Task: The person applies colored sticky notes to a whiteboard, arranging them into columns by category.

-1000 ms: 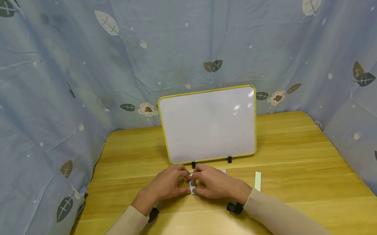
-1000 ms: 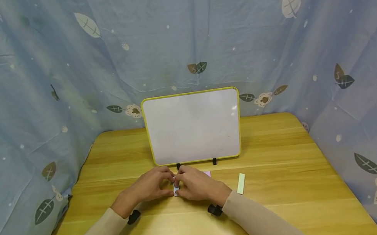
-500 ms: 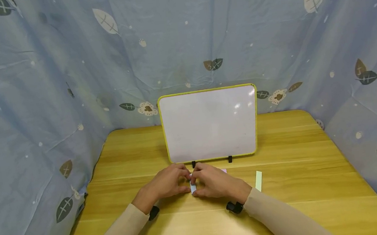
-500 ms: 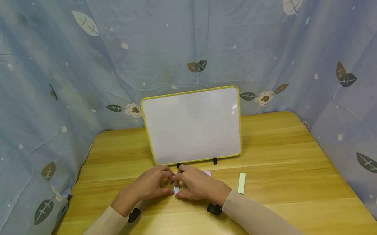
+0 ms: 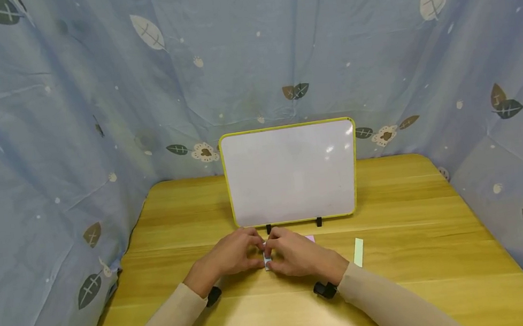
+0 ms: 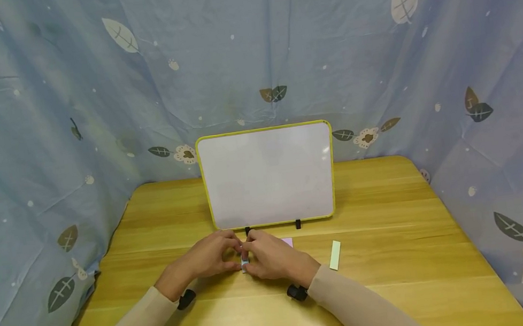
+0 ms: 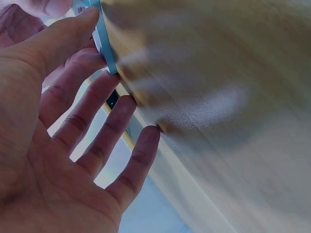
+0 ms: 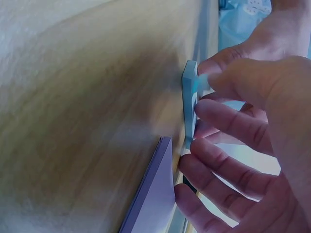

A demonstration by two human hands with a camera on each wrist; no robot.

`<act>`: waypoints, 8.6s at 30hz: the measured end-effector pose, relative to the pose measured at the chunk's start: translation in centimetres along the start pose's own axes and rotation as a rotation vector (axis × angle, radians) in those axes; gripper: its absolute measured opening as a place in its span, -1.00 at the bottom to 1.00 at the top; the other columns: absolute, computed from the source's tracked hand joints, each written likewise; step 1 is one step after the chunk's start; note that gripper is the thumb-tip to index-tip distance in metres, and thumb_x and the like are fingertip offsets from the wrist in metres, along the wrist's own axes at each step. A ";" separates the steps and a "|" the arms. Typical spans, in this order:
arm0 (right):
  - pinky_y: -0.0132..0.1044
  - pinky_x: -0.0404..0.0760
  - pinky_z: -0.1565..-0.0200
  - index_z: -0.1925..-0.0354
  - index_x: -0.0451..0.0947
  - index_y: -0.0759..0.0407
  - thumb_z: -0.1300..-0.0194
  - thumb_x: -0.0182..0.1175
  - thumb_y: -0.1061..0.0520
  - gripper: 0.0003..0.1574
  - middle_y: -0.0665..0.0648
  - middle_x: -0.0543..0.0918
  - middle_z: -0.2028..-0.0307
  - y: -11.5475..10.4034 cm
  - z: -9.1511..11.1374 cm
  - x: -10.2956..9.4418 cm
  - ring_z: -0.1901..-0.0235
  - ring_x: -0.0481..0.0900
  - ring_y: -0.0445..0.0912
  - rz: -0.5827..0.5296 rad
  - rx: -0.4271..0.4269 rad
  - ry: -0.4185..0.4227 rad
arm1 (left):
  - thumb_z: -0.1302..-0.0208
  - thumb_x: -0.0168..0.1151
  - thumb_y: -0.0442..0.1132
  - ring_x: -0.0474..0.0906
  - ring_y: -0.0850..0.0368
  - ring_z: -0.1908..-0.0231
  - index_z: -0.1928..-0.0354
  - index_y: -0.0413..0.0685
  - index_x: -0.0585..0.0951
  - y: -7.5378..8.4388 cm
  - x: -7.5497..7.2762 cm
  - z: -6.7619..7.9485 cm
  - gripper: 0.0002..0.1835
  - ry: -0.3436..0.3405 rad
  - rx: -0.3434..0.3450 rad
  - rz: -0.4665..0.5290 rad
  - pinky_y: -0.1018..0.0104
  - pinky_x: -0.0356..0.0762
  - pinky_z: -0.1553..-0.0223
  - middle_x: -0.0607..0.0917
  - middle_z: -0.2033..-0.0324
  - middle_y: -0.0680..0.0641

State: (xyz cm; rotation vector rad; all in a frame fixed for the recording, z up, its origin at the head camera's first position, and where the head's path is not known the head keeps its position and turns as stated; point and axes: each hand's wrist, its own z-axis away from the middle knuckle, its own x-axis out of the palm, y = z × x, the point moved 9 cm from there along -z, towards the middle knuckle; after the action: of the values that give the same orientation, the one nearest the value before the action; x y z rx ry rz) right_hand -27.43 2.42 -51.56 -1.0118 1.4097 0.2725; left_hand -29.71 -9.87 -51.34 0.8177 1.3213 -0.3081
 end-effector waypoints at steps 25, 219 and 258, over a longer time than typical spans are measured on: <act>-0.47 0.65 0.20 0.24 0.97 0.08 -0.55 0.58 0.18 -0.87 -0.03 0.83 0.23 0.3 -0.6 -1.1 0.26 0.65 -0.28 -0.116 0.007 0.124 | -0.50 0.67 -0.05 0.74 0.04 -0.10 -0.02 0.12 0.93 0.3 -0.3 0.0 -0.82 0.023 -0.015 0.015 0.05 0.78 -0.15 0.81 -0.04 0.07; -0.26 0.88 -0.14 0.04 0.91 0.42 -0.54 0.51 0.36 -0.89 0.35 0.93 -0.10 0.7 -9.4 -14.8 -0.10 0.97 0.17 -0.247 -0.029 0.994 | -0.55 0.61 0.01 0.72 -0.23 -0.03 -0.34 0.18 0.87 -4.3 -21.7 -6.7 -0.60 0.908 -0.280 0.160 -0.19 0.73 -0.04 0.72 -0.17 -0.23; -0.16 0.91 -0.12 0.05 0.91 0.39 -0.51 0.51 0.39 -0.90 0.36 0.93 -0.11 1.9 -6.3 -11.8 -0.05 0.99 0.15 -0.208 -0.038 0.926 | -0.36 0.72 0.07 0.71 -0.20 0.09 -0.28 0.19 0.85 -3.9 -21.5 -7.0 -0.50 0.909 -0.309 0.089 -0.16 0.73 0.15 0.71 -0.12 -0.17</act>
State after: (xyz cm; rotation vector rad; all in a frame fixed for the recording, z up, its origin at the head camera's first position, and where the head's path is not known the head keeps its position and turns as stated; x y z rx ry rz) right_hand -35.52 3.68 -40.77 -1.3855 2.0937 -0.3840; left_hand -42.82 -12.98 -32.81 0.7688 2.0971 0.3917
